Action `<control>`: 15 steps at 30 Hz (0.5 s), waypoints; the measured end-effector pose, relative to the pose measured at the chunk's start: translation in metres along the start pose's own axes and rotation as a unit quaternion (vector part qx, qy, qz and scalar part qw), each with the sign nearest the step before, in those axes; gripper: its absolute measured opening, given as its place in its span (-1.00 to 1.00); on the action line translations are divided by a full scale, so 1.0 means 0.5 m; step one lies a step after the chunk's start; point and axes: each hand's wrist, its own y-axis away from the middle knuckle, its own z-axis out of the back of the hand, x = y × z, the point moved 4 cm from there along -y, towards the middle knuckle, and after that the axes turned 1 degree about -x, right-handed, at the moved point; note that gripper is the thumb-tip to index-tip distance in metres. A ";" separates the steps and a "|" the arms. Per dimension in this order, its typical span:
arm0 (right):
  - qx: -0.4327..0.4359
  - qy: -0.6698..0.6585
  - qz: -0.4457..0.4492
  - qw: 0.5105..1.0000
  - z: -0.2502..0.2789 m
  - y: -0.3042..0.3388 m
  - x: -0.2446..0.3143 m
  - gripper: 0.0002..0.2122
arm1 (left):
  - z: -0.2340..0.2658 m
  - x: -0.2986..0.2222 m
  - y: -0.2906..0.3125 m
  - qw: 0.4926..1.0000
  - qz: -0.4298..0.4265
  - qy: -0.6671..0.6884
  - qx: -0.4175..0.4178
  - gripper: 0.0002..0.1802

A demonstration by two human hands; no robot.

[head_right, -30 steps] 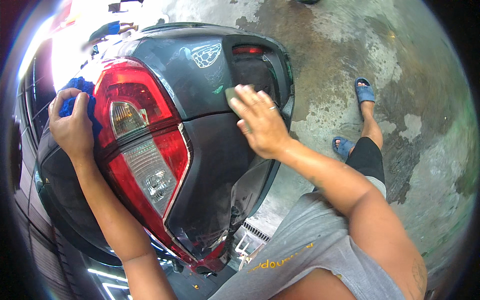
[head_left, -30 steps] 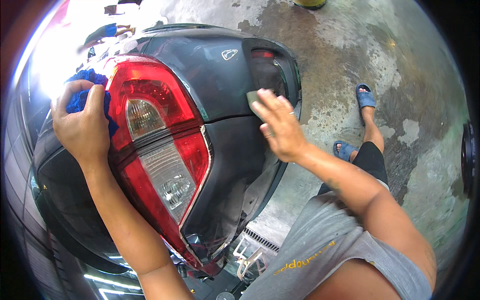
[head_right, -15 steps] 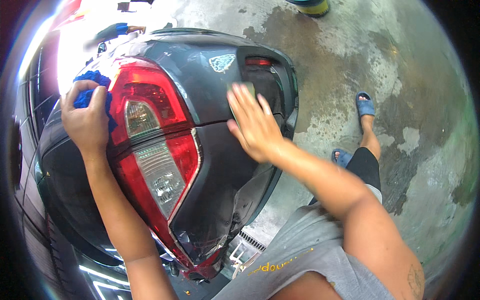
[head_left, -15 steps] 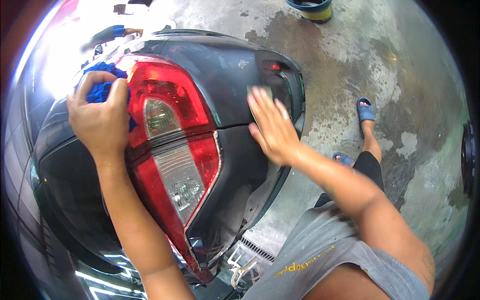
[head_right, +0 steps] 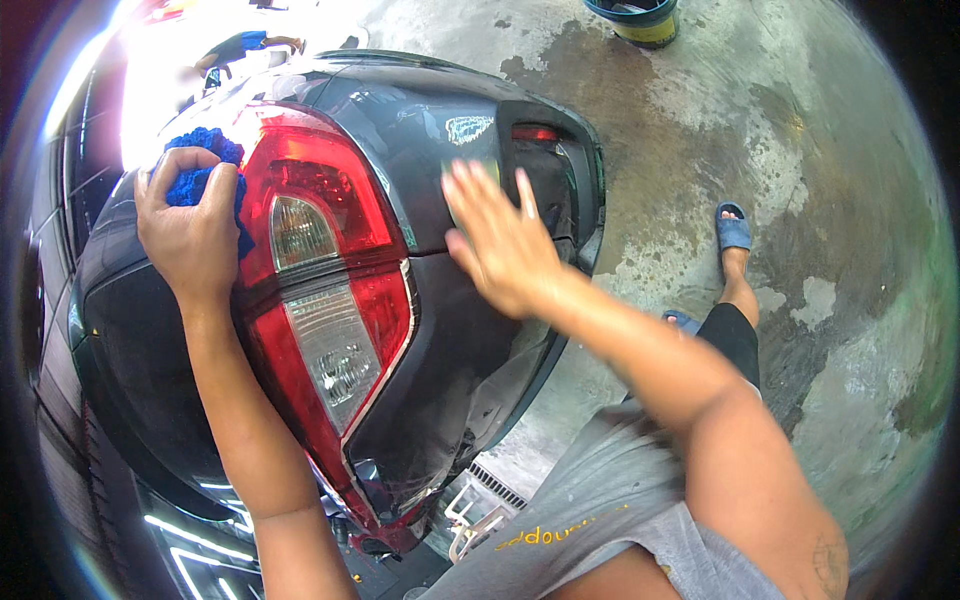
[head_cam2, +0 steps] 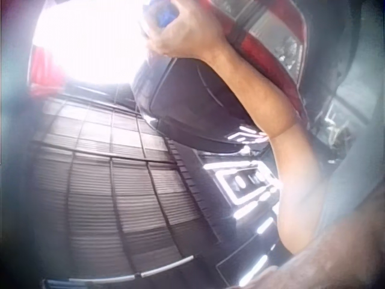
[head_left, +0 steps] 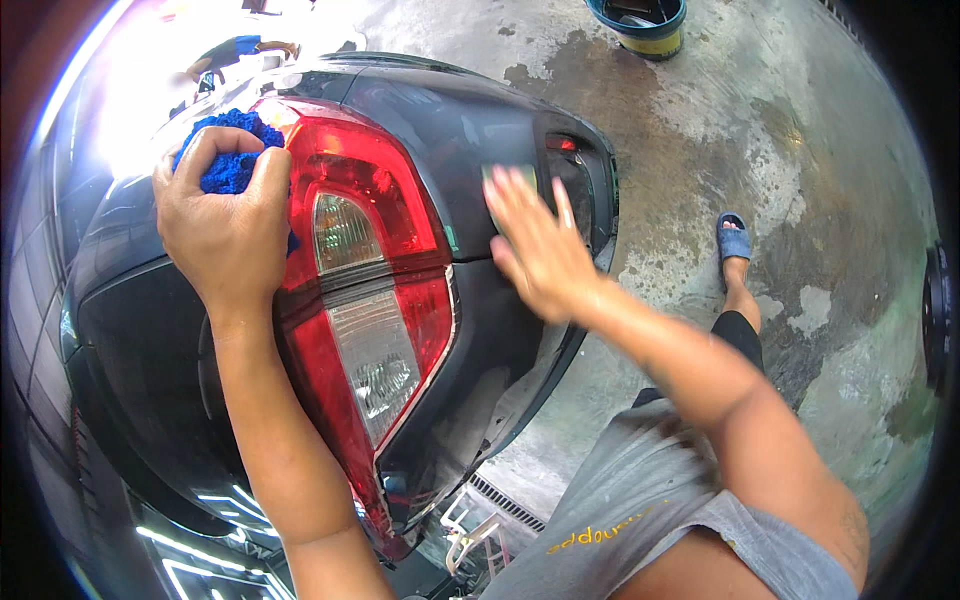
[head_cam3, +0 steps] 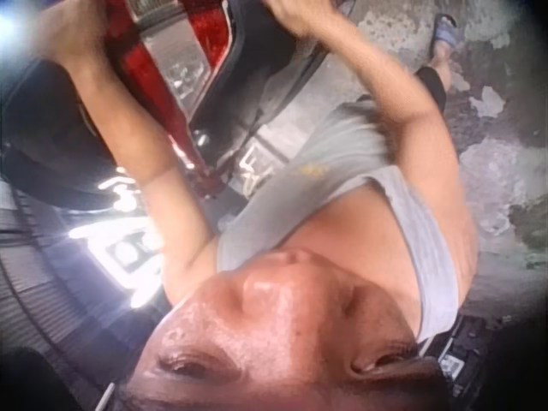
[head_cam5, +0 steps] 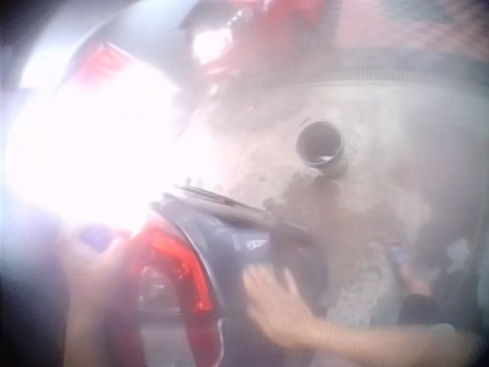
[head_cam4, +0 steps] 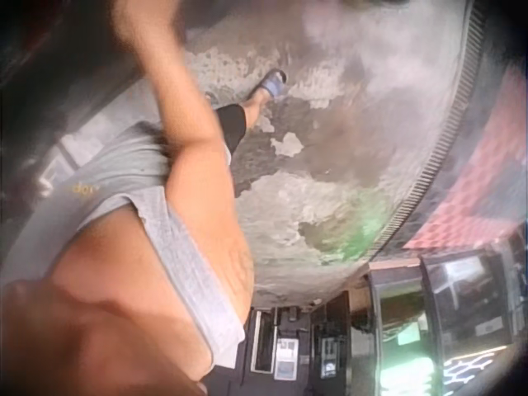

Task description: The person wipes the rear bumper and taillight area of a dark gray car using a blue microfiber cloth and a small abrasive pad. They repeatedly dip the pad into a bucket of water and continue scrubbing the same section of the bumper.

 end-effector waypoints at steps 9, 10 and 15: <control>0.017 -0.114 -0.001 0.993 -0.020 0.065 0.058 -0.32 | 0.001 0.009 0.009 1.000 0.009 -0.007 -0.003 -0.84; 0.072 -0.112 -0.009 0.991 -0.030 0.109 0.061 -0.31 | 0.003 0.002 0.006 1.000 -0.006 -0.006 -0.009 -0.85; -0.048 -0.049 -0.133 0.989 0.046 -0.208 -0.124 -0.42 | -0.013 0.000 -0.004 1.000 -0.013 0.001 0.002 -0.85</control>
